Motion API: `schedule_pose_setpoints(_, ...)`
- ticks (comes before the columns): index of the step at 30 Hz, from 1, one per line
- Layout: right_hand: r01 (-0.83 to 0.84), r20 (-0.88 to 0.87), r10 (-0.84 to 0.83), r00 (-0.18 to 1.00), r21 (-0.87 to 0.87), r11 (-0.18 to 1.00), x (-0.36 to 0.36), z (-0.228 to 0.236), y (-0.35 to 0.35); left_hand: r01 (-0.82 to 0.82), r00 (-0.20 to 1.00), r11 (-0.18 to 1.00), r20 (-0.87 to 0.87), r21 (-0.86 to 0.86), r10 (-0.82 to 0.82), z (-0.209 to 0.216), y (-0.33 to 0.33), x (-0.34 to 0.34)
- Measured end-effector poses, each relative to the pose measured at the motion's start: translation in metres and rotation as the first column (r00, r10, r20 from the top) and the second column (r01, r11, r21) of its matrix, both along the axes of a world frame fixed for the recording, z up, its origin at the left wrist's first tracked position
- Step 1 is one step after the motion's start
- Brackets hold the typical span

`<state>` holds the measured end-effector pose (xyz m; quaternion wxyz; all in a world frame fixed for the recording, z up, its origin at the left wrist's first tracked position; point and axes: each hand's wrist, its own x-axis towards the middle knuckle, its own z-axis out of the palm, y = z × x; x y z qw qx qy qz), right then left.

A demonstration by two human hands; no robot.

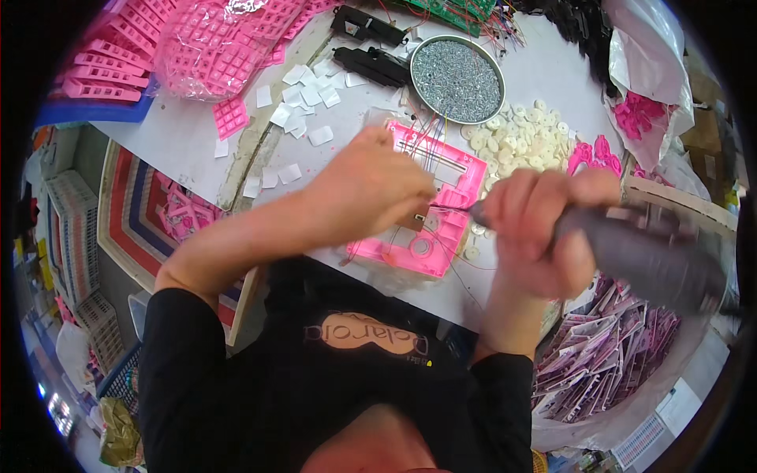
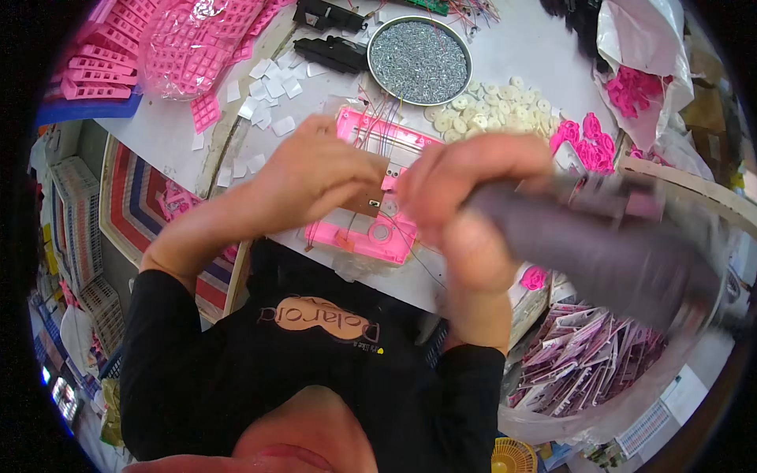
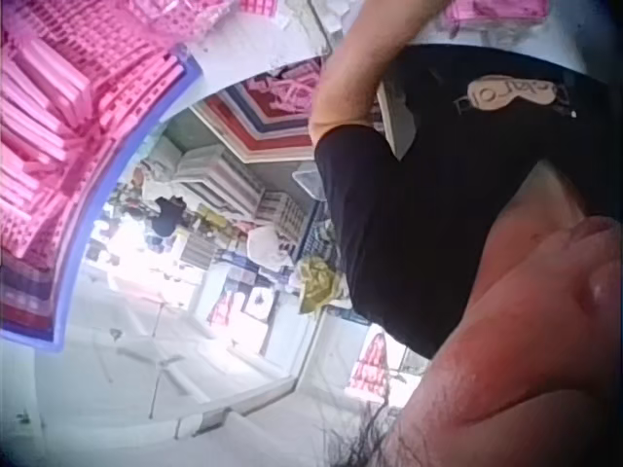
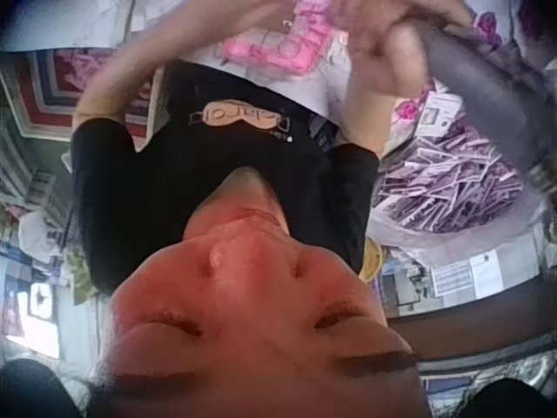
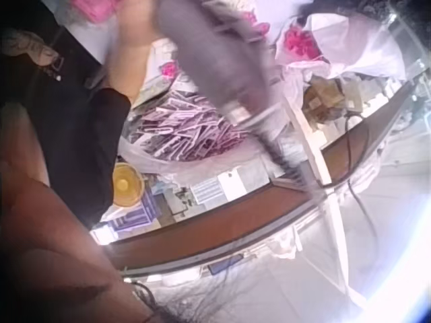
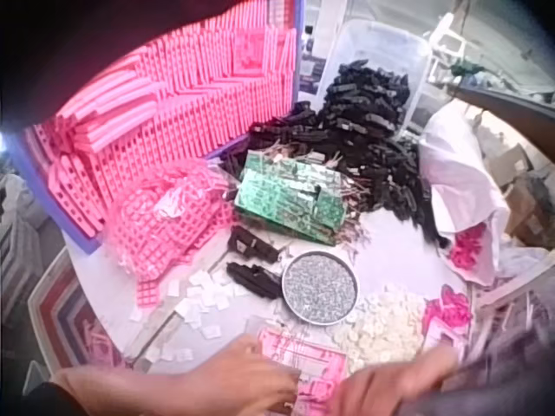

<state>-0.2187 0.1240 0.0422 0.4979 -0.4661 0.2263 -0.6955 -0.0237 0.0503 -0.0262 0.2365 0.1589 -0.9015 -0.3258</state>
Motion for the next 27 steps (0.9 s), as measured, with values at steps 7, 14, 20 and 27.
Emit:
schedule_pose_setpoints(7,-0.095,-0.131,0.090,0.987,-0.036,0.995,0.018,0.003,0.010,-0.079,0.989,0.994,-0.120,0.070,0.087,-0.008,0.020,0.014)
schedule_pose_setpoints(14,-0.111,-0.056,0.112,0.992,0.026,0.994,0.025,-0.004,0.014,-0.065,0.990,0.998,-0.124,-0.022,0.062,-0.003,0.017,0.015)
schedule_pose_setpoints(20,0.006,-0.057,-0.005,0.998,0.017,1.000,0.024,-0.020,0.012,-0.162,0.985,0.986,-0.067,-0.046,0.159,-0.017,0.013,0.024)
schedule_pose_setpoints(27,0.129,-0.223,-0.120,0.968,0.031,0.991,0.026,-0.043,-0.001,-0.087,0.992,0.990,0.085,-0.113,0.096,-0.019,0.033,0.031)
